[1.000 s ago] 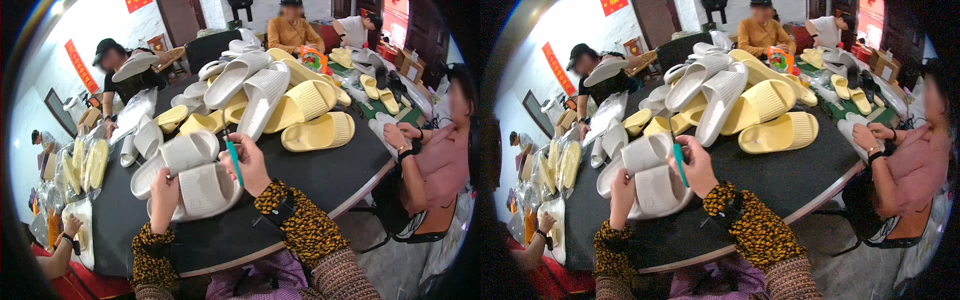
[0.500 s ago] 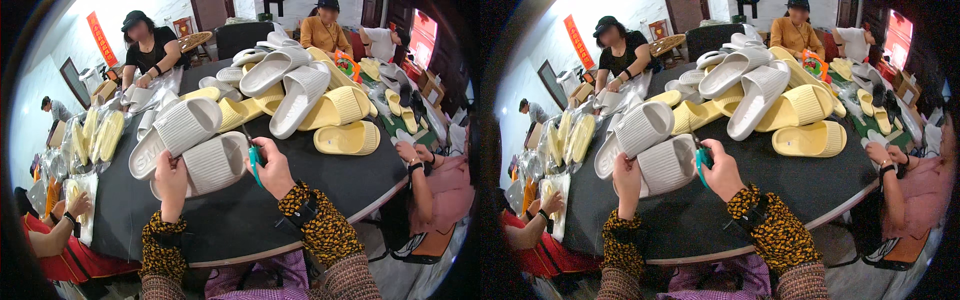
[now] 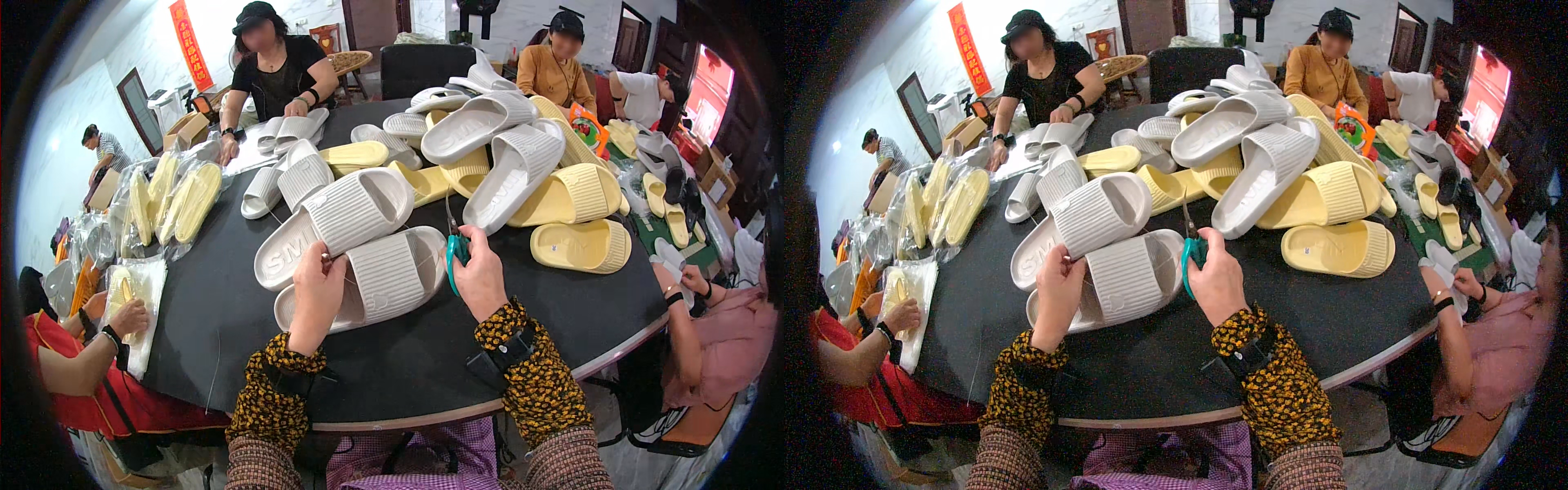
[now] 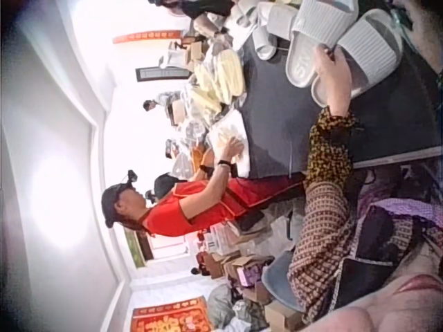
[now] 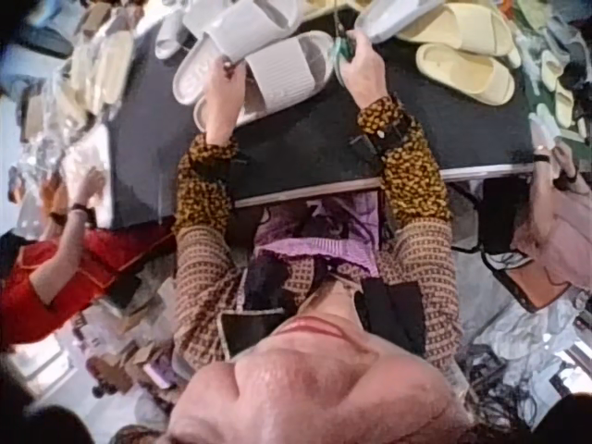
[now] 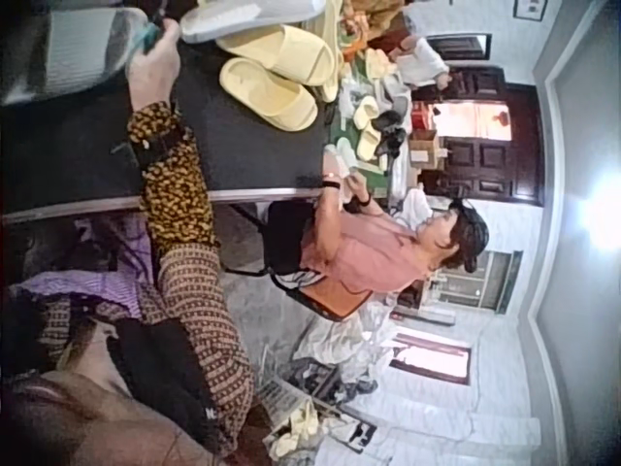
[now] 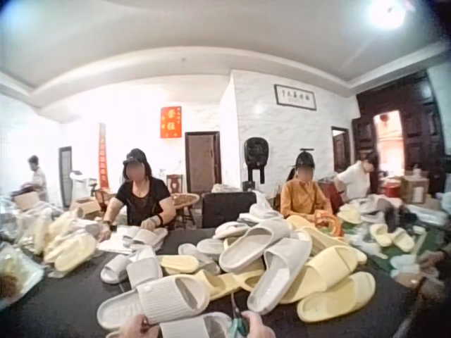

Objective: Trimming excess material from molded sandals using scissors.

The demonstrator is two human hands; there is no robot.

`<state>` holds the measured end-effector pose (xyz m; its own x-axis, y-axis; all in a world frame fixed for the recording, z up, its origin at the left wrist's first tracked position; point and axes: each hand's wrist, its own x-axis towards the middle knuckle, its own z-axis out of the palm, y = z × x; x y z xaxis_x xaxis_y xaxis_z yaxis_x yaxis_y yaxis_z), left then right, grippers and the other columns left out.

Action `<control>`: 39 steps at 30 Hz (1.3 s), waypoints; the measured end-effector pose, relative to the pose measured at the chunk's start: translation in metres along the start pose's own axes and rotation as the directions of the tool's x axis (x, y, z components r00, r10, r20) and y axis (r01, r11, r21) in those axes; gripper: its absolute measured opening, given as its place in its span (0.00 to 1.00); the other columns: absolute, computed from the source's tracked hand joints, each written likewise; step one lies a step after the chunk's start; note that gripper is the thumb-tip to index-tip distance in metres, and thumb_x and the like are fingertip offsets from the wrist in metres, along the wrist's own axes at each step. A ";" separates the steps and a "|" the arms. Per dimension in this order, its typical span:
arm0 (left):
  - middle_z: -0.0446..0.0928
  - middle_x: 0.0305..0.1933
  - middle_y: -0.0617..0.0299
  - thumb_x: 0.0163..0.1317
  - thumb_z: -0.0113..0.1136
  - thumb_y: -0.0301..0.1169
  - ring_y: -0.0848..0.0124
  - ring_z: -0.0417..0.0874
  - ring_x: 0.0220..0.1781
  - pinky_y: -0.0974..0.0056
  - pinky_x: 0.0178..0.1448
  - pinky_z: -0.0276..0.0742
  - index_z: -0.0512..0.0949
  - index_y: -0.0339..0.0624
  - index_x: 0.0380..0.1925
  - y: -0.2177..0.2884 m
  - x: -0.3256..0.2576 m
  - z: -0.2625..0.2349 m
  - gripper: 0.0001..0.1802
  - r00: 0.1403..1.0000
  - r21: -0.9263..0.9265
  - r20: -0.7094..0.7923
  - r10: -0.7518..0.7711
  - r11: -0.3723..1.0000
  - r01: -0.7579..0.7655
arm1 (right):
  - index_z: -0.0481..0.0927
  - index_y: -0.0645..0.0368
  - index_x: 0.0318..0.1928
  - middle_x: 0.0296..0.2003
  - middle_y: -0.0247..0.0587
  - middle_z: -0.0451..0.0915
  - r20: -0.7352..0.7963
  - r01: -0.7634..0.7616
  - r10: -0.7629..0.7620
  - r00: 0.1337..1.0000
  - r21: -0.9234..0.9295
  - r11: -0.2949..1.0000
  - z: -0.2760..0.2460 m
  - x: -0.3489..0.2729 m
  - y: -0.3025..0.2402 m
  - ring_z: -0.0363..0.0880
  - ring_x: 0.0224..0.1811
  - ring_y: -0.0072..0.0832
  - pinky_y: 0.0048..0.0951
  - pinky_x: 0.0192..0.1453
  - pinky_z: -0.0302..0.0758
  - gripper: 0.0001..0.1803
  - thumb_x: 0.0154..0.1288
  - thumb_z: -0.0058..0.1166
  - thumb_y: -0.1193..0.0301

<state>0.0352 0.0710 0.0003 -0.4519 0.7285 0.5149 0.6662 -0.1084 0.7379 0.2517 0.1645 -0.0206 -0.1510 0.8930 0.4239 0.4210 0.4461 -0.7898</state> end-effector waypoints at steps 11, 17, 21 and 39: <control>0.77 0.36 0.56 0.59 0.40 0.20 0.73 0.79 0.31 0.67 0.35 0.78 0.70 0.31 0.45 0.000 0.006 -0.007 0.15 0.899 -0.512 0.381 -0.217 0.760 0.401 | 0.69 0.67 0.49 0.28 0.38 0.77 0.005 0.014 -0.016 1.000 0.241 0.971 0.007 -0.005 0.004 0.73 0.29 0.17 0.22 0.33 0.72 0.22 0.56 0.60 0.74; 0.76 0.38 0.60 0.64 0.46 0.29 0.76 0.78 0.36 0.69 0.41 0.74 0.70 0.35 0.44 0.015 0.007 -0.005 0.11 0.813 -0.653 0.479 -0.332 0.484 0.583 | 0.69 0.66 0.49 0.27 0.37 0.77 0.033 -0.002 -0.007 0.999 0.264 0.964 0.007 -0.004 0.003 0.73 0.29 0.16 0.21 0.33 0.72 0.21 0.56 0.60 0.73; 0.74 0.41 0.61 0.61 0.52 0.24 0.78 0.75 0.40 0.72 0.45 0.72 0.67 0.33 0.46 0.011 0.004 -0.005 0.14 0.873 -0.613 0.422 -0.243 0.633 0.473 | 0.68 0.65 0.50 0.28 0.36 0.77 0.061 0.000 -0.021 0.998 0.325 0.946 0.010 -0.003 0.002 0.72 0.28 0.15 0.20 0.32 0.71 0.21 0.57 0.59 0.74; 0.74 0.46 0.57 0.61 0.50 0.20 0.75 0.74 0.46 0.69 0.53 0.69 0.66 0.30 0.48 -0.006 0.014 -0.012 0.15 0.970 -0.764 0.044 -0.239 0.618 0.186 | 0.68 0.61 0.49 0.26 0.43 0.78 0.488 0.035 -0.074 0.870 0.090 0.995 0.009 -0.021 -0.019 0.80 0.30 0.31 0.31 0.36 0.74 0.26 0.52 0.64 0.66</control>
<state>0.0173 0.0736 0.0082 -0.5716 0.7620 0.3043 -0.1262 -0.4481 0.8850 0.2384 0.1380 -0.0183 -0.5992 0.7723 0.2111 0.3330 0.4802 -0.8115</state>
